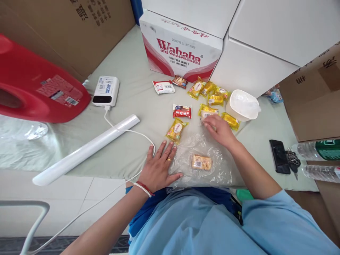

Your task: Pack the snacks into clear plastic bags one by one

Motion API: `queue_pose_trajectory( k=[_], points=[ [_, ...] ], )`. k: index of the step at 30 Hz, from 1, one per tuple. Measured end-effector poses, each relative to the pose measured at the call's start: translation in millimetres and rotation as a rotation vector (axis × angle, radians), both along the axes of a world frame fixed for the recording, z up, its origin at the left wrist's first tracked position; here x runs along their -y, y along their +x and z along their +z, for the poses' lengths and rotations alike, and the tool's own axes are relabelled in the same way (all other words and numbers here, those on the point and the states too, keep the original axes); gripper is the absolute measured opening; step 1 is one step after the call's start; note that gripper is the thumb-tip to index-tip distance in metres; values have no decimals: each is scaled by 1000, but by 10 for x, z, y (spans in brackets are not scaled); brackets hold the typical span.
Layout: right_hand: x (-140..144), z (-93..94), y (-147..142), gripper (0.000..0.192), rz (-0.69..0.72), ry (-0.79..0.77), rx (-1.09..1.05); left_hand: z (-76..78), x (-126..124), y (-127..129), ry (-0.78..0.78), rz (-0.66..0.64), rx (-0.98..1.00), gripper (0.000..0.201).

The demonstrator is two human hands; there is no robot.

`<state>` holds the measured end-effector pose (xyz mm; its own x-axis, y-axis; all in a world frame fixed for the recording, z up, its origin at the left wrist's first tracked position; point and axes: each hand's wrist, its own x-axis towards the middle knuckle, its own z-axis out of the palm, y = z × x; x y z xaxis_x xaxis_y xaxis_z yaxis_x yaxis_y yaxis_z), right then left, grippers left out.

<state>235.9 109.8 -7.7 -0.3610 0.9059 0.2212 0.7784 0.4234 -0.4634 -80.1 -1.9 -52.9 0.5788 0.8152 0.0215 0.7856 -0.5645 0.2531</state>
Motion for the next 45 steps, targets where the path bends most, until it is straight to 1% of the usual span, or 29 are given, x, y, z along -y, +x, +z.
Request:
queue_pose_trajectory(
  k=[2,4,7,9,11,13,16,17,18,19,20,22,24,26,29,32,34,36,38,40,42,45],
  points=[
    [294,-77,188,32,72,-71,67,4,-3,-1,6,2,8,97],
    [573,-157,364,34,90,-143,111,14,-4,0,11,0,9,96],
    [861,-224,570,37,36,-186,101,19,-4,4,28,-9,5,96],
    [914,-228,647,34,-13,-182,82,9,-3,5,43,-18,5,97],
    [843,-219,665,33,-78,-147,72,-5,-2,6,58,-24,7,97],
    [671,-217,618,40,-180,-81,68,-16,-2,8,71,-25,6,97],
    [327,-227,440,67,-346,1,111,-16,1,13,77,-19,0,96],
    [216,-226,362,75,-358,4,158,-13,3,15,75,-15,0,95],
    [115,-217,282,80,-339,-3,220,-10,4,16,71,-11,1,95],
    [27,-200,203,80,-299,-16,287,-8,5,16,66,-7,2,95],
    [-47,-173,130,75,-253,-30,350,-7,5,16,61,-3,5,94],
    [-150,-99,12,61,-193,-46,444,-9,4,13,53,5,9,94],
    [-190,-13,-57,52,-185,-48,478,-14,0,7,47,11,8,94],
    [-159,67,-76,52,-189,-51,454,-17,-3,2,41,13,6,93],
    [41,172,-31,55,-175,-72,271,-15,-5,-3,27,11,13,93],
    [411,301,27,52,-89,-138,26,-6,-4,-4,7,10,15,93],
    [699,392,27,50,-16,-190,-57,-3,-1,-2,-1,9,9,93],
    [967,447,-18,48,36,-225,-74,-4,2,2,2,4,3,94],
    [1177,436,-94,49,50,-239,-49,-7,6,7,11,-3,-1,94],
    [1315,362,-179,50,40,-234,12,-9,7,11,18,-7,-2,95],
    [1387,262,-251,51,22,-219,85,-9,1,12,25,-7,4,95],
    [1422,145,-305,55,1,-197,146,-10,-12,2,35,-9,39,94]
  ],
)
